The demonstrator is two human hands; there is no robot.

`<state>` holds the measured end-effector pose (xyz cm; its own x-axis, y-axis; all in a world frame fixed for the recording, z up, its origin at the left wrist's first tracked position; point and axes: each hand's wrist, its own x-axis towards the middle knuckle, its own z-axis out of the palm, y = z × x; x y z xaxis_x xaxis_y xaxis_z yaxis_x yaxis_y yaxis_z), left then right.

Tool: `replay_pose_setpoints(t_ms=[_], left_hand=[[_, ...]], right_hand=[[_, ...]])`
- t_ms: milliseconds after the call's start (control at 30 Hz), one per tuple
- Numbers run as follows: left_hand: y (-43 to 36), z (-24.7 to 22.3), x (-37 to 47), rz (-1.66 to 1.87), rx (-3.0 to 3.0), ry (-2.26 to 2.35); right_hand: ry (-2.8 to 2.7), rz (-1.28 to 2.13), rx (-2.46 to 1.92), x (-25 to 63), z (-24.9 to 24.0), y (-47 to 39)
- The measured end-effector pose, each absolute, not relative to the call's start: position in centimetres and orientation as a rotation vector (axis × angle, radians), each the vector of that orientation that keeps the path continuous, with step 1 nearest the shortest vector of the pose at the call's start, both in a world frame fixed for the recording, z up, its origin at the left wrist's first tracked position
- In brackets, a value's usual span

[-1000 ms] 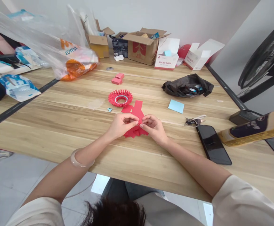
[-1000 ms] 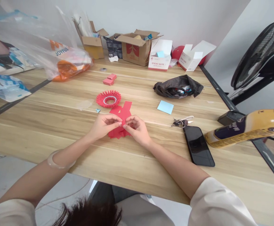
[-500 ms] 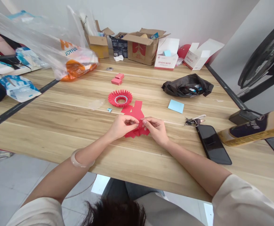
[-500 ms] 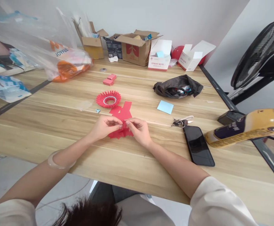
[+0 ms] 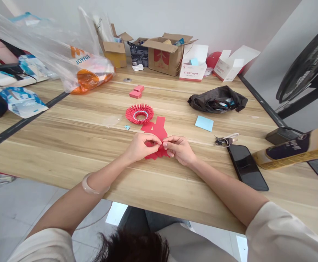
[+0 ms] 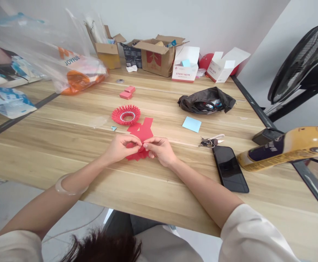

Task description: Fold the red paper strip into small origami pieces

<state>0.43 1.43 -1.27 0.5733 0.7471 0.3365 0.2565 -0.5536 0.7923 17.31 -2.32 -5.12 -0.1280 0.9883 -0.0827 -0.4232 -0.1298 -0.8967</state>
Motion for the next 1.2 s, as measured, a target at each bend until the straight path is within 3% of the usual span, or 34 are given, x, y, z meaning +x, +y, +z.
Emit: replay_pose_setpoints(t_ms=[1200], left_hand=[[1.26, -1.47, 0.58, 0.819, 2.147, 0.75]], right_hand=[[-0.921, 1.528, -0.909, 16.85, -5.0, -2.65]])
